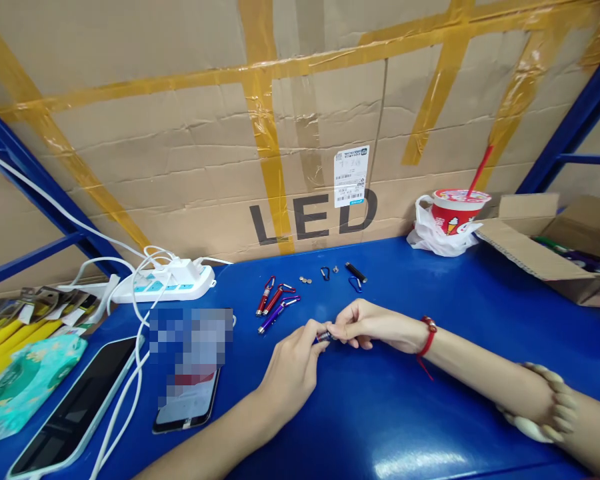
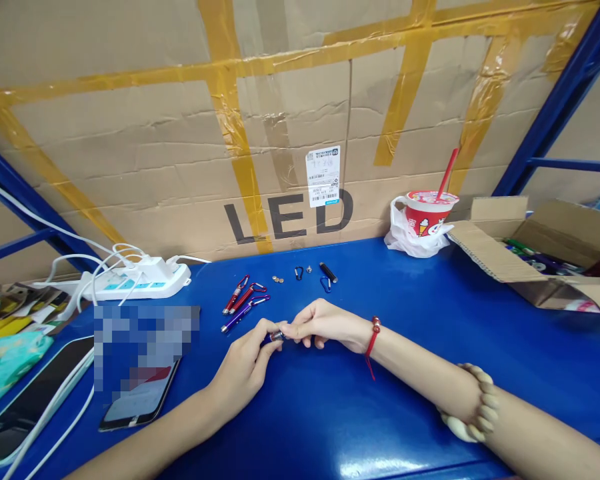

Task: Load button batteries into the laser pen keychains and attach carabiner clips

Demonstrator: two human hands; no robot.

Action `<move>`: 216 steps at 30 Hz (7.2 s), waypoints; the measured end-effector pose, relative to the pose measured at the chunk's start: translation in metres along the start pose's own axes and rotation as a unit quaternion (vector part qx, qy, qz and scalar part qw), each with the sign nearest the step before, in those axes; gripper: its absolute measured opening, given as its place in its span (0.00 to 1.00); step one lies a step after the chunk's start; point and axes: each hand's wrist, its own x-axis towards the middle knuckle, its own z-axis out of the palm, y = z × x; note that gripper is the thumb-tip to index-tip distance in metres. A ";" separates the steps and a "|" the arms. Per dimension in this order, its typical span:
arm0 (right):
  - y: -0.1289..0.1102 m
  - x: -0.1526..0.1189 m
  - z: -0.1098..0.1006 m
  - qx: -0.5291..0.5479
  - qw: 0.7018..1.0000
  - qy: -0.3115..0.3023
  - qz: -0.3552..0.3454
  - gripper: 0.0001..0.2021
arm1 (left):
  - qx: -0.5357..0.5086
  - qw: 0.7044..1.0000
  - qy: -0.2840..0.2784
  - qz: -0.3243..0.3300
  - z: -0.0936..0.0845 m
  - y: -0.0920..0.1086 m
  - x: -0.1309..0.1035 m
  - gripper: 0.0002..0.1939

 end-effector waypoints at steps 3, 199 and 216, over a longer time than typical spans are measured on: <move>0.000 0.002 -0.002 -0.012 1.000 0.011 -0.013 0.18 | -0.018 0.999 0.008 -0.027 -0.001 0.004 0.001 0.07; -0.003 -0.014 0.017 -0.465 0.820 0.104 -0.316 0.16 | -0.311 0.942 0.069 -0.102 -0.001 0.007 0.004 0.11; 0.010 -0.006 0.022 -0.373 0.784 0.217 -0.446 0.13 | -0.257 0.963 0.006 -0.081 0.002 0.011 0.003 0.14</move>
